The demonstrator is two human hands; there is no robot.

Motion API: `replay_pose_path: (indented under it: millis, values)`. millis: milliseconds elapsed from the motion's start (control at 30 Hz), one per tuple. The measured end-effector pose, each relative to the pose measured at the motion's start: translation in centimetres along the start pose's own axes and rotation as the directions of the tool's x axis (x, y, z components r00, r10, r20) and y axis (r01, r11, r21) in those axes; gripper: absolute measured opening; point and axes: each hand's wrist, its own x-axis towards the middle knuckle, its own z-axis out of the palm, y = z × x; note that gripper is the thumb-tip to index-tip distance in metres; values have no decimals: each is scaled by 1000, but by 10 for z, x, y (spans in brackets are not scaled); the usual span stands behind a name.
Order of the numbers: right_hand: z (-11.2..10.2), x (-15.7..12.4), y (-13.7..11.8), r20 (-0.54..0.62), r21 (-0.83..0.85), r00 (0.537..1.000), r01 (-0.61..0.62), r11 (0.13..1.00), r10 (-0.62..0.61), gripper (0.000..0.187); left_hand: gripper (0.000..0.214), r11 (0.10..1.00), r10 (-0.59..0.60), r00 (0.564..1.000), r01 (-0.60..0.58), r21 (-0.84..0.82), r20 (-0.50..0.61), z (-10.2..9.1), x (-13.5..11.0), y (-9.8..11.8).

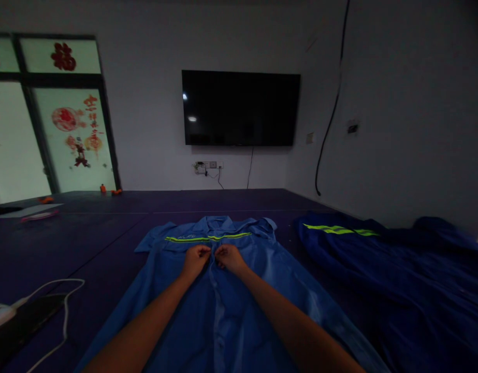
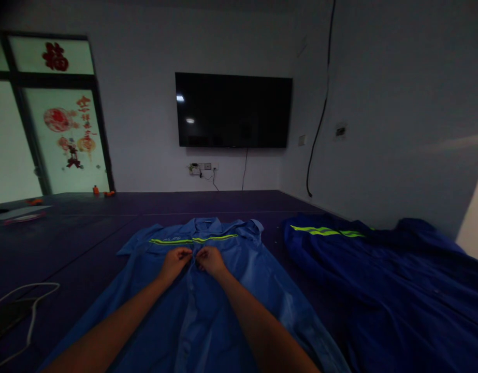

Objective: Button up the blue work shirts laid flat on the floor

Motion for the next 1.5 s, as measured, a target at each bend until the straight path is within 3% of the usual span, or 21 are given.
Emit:
replay_pose_path:
  millis: [1167, 1500]
  values:
    - [1, -2, -3, -26, -52, 1000, -1, 999, 0, 12, 22, 1000, -12, 999, 13, -27, 38, -1, -2, -4]
    - [1, -2, -4, -26, -87, 1000, 12, 996, -15, 16, 24, 997, -18, 992, 27, -66, 121, -2, -4, 0]
